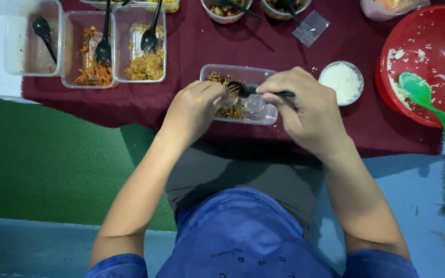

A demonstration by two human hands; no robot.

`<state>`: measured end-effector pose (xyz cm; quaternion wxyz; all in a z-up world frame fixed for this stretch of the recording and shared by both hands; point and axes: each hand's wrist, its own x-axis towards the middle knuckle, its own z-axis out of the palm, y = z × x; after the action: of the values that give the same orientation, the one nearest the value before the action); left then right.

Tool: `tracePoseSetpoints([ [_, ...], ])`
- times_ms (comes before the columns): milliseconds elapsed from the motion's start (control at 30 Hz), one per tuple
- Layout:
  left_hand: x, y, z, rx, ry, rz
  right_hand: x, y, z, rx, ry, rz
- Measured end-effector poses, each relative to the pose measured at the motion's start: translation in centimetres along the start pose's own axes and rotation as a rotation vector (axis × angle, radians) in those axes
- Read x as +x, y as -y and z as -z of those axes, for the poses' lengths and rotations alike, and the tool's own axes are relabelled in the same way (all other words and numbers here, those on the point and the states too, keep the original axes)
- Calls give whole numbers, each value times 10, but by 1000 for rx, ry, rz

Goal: Preparing a snack by mixing ingredients in a cup and packaging dried food into small bags.

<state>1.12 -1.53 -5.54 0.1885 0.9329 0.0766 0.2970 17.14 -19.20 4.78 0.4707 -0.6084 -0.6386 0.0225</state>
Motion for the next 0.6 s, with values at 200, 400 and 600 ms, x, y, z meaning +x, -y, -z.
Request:
tracePoseSetpoints([
  [200,16,-9,31,-184,-38,76,-21,-27,8,-44,-168,-118],
  [400,21,-1,36,-301,9,307,-80,-67,-26,43,-163,-364],
  [600,38,-8,33,-354,-34,410,-105,-73,-21,16,-137,-550],
])
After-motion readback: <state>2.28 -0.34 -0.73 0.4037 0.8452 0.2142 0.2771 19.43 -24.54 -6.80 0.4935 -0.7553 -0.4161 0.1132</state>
